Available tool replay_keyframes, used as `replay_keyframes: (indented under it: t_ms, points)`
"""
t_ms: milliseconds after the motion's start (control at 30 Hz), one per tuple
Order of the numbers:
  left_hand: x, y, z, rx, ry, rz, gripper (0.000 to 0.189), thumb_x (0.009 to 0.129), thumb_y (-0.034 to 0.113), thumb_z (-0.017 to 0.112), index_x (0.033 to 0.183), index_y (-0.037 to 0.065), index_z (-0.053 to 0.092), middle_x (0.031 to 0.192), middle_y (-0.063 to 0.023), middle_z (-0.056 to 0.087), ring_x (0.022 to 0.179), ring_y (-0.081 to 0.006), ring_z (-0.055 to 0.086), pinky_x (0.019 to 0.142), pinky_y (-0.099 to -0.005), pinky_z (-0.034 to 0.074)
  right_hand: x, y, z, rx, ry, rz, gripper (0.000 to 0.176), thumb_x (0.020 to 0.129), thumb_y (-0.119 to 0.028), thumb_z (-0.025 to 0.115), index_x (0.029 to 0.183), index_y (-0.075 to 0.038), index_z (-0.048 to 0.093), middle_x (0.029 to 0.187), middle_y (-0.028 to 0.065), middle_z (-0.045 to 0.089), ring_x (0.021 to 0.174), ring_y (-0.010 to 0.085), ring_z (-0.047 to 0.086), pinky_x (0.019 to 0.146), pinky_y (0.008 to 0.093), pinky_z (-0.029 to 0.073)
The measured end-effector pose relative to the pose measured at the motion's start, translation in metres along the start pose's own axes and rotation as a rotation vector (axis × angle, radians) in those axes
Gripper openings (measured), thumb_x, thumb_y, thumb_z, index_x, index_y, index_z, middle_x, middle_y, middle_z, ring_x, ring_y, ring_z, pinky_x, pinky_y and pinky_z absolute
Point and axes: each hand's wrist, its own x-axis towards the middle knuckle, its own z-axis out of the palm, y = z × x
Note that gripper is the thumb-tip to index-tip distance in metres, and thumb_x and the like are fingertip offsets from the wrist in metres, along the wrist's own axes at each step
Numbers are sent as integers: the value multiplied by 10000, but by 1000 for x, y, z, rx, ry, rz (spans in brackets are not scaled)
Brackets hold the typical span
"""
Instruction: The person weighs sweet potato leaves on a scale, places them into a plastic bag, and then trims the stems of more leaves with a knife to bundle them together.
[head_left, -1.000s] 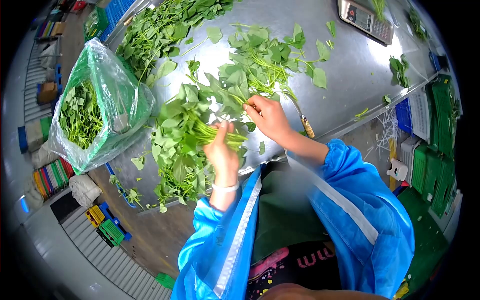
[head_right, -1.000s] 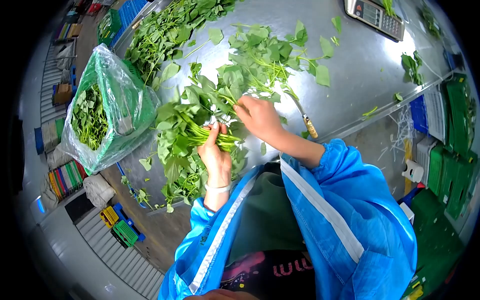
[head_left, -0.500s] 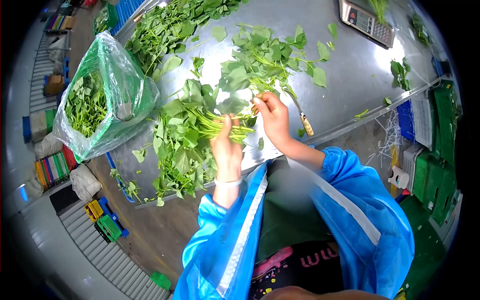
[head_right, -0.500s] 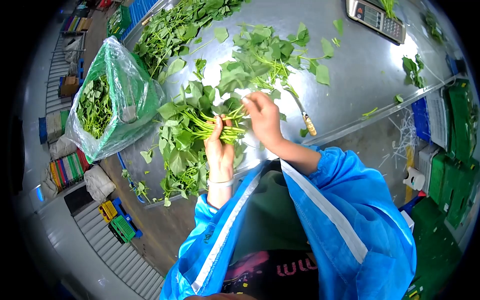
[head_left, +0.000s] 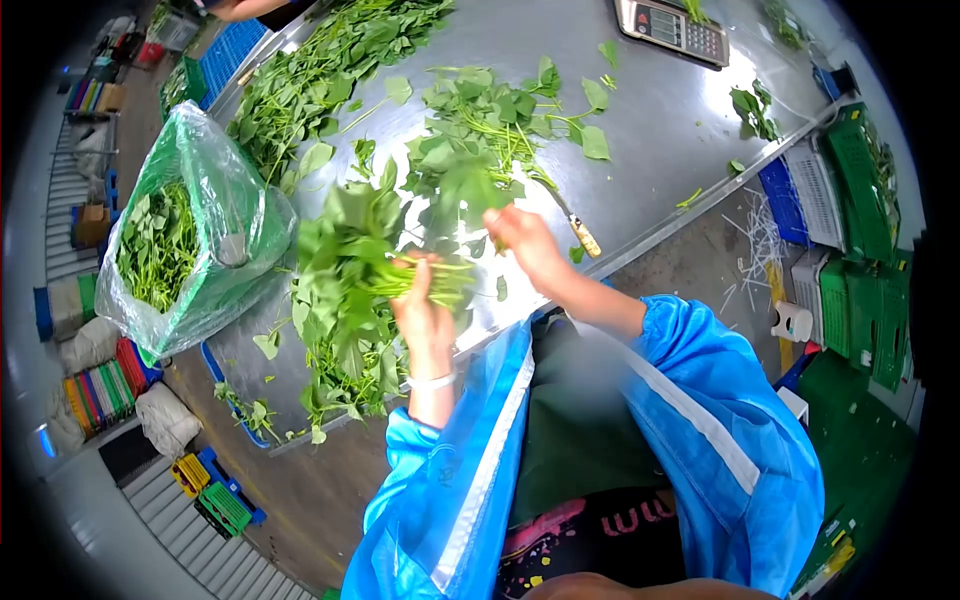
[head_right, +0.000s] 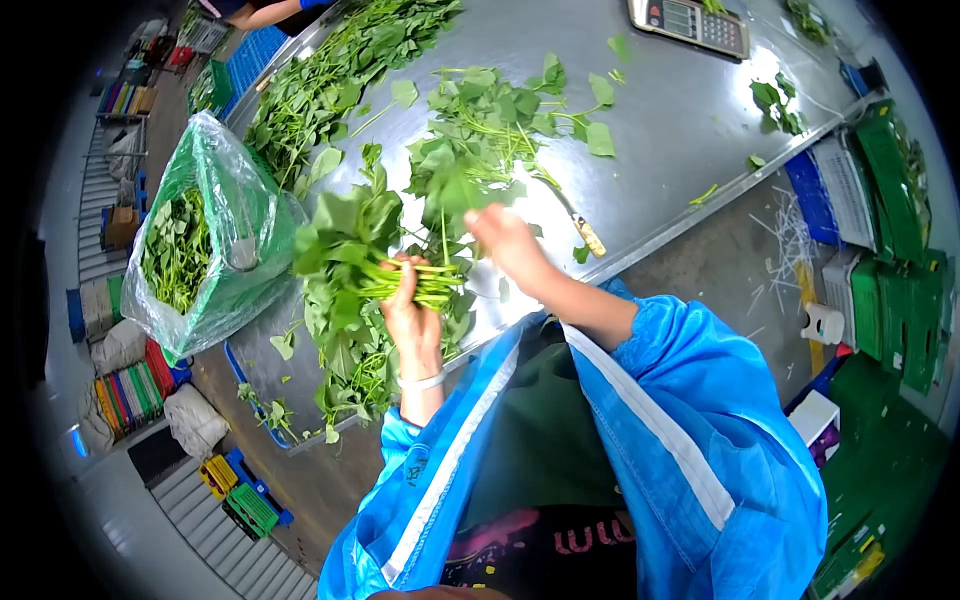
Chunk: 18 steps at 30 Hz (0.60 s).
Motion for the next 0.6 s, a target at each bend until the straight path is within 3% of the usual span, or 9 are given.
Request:
replay_keyframes:
  t_ms: [33, 100, 167, 233, 333, 400, 433, 533, 600]
  points:
    - [6, 1, -16, -21, 55, 25, 187, 914, -3, 580, 1073, 81, 531, 992, -53, 577, 955, -174, 581, 891, -314, 495, 7, 6, -12, 130, 118, -25, 359, 929, -356, 591, 837, -9, 576, 709, 47, 565, 671, 123, 511, 627, 291, 437]
    - [11, 14, -26, -148, 83, 56, 189, 930, 6, 555, 1106, 72, 540, 996, -52, 579, 953, -169, 580, 935, -327, 496, 18, 13, -36, -300, 80, -104, 304, 930, -299, 584, 824, -14, 594, 686, 60, 596, 655, 169, 552, 641, 321, 450]
    - [16, 21, -39, -248, -8, 22, 298, 928, -19, 537, 1208, 72, 485, 1032, -53, 572, 974, -176, 577, 978, -352, 482, 23, 41, -44, -728, -338, -232, 268, 911, -294, 595, 879, -28, 602, 803, 133, 635, 708, 263, 605, 650, 377, 478]
    - [16, 26, -48, -374, -93, -43, 474, 927, -49, 514, 1367, 73, 383, 1078, -55, 562, 1003, -187, 575, 1047, -383, 453, 34, 61, -47, -922, -469, -410, 244, 873, -279, 622, 904, -38, 593, 920, 164, 628, 799, 346, 627, 677, 429, 502]
    - [14, 26, -53, -373, -22, -76, 462, 949, -7, 500, 1381, 111, 385, 1051, -44, 558, 986, -180, 568, 976, -362, 503, 79, 66, -47, -1307, 0, -494, 231, 791, -247, 664, 858, -42, 580, 882, 156, 606, 819, 362, 635, 687, 434, 520]
    - [11, 22, -56, -563, -231, -201, 437, 972, 66, 492, 1386, 162, 391, 1009, -24, 546, 952, -168, 555, 825, -317, 544, 116, 75, -51, -1421, 8, -482, 218, 787, -238, 665, 861, -46, 595, 881, 154, 620, 807, 356, 641, 684, 431, 523]
    - [8, 19, -52, -545, -145, -200, 362, 982, 135, 500, 1337, 185, 450, 946, -7, 531, 882, -154, 529, 659, -279, 506, 128, 79, -52, -1535, 29, -467, 206, 783, -230, 666, 864, -50, 610, 880, 152, 634, 795, 350, 646, 681, 428, 526]
    - [13, 9, -53, -692, 94, -203, 225, 965, 156, 552, 1191, 156, 549, 882, -2, 516, 795, -149, 489, 704, -283, 453, 158, 86, -57, -1582, -175, -316, 207, 772, -239, 675, 881, -65, 643, 894, 148, 667, 787, 334, 663, 688, 429, 534]
    - [16, 1, -62, -773, 54, -223, 244, 968, 183, 557, 1211, 165, 537, 876, -8, 514, 801, -169, 498, 737, -299, 450, 168, 78, -55, -1363, -230, -251, 284, 766, -338, 694, 915, -99, 661, 954, 158, 676, 823, 329, 673, 703, 451, 535]
